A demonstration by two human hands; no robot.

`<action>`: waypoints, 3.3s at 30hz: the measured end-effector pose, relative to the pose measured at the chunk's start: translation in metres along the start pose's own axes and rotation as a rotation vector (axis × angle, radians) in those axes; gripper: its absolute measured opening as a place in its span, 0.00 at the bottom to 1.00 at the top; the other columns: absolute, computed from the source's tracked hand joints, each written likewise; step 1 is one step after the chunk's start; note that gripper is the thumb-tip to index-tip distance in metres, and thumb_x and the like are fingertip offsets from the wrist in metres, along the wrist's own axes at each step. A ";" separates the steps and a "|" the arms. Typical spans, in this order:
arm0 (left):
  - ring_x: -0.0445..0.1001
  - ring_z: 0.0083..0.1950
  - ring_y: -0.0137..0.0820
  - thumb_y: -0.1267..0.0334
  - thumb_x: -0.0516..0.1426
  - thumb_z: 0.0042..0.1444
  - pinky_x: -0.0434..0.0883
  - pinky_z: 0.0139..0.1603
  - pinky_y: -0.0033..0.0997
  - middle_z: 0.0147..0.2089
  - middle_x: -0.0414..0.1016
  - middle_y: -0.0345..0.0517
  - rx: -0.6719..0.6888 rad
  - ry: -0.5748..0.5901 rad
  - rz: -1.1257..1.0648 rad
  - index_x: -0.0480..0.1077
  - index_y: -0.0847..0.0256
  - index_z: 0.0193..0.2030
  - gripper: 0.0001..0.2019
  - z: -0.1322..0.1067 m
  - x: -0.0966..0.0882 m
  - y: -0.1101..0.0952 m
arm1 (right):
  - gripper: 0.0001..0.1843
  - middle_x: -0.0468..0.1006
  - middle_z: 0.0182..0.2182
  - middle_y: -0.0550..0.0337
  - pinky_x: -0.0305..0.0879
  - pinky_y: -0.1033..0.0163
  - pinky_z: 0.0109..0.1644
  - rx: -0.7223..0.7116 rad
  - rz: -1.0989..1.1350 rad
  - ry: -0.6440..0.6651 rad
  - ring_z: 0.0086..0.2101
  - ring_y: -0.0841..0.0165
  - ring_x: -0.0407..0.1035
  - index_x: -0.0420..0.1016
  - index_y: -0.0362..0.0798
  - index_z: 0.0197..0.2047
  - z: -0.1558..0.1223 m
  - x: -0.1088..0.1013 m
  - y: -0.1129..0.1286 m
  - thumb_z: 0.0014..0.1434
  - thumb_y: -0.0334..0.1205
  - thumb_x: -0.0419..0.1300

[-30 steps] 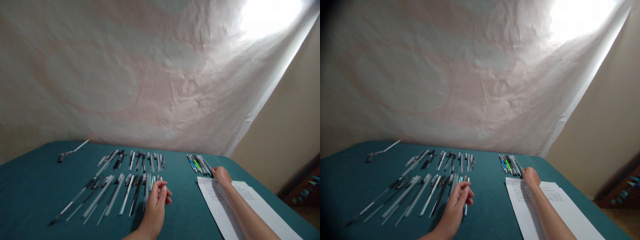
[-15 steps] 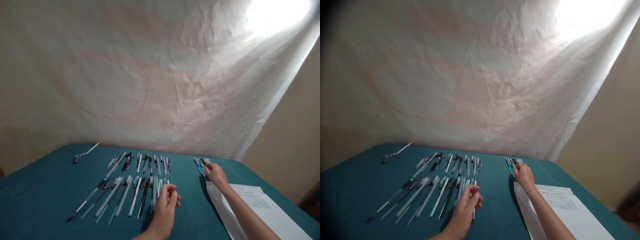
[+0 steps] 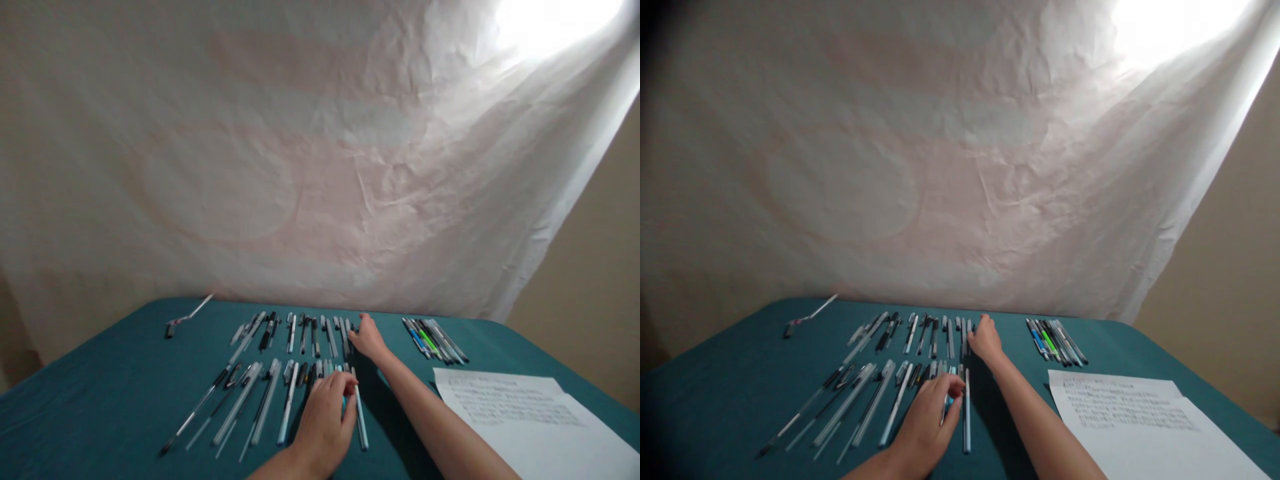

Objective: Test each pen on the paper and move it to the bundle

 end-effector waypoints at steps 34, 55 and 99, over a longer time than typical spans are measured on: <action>0.67 0.42 0.32 0.62 0.48 0.60 0.65 0.45 0.33 0.41 0.67 0.47 -0.054 -0.004 -0.388 0.62 0.60 0.44 0.08 -0.004 0.007 -0.006 | 0.12 0.74 0.27 0.60 0.66 0.68 0.33 -0.103 0.592 0.570 0.27 0.73 0.69 0.71 0.42 0.39 -0.072 -0.071 0.014 0.53 0.38 0.54; 0.71 0.37 0.32 0.52 0.48 0.58 0.69 0.41 0.35 0.37 0.70 0.44 -0.309 -0.392 -0.881 0.59 0.61 0.38 0.13 0.004 -0.001 0.016 | 0.11 0.71 0.25 0.61 0.55 0.70 0.30 -0.513 0.262 0.308 0.27 0.72 0.63 0.73 0.43 0.29 -0.097 -0.103 0.054 0.51 0.28 0.49; 0.65 0.38 0.30 0.57 0.47 0.61 0.63 0.40 0.28 0.36 0.67 0.43 -0.166 -0.208 -0.610 0.63 0.61 0.44 0.11 -0.003 -0.001 -0.004 | 0.12 0.72 0.28 0.61 0.60 0.68 0.33 -0.387 0.879 0.452 0.30 0.72 0.67 0.70 0.42 0.36 -0.106 -0.110 0.070 0.54 0.43 0.57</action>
Point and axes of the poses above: each hand's wrist, its own z-axis towards the middle knuckle, its own x-axis out of the palm, y = z × x, the point moved 3 cm from there along z, towards the middle knuckle
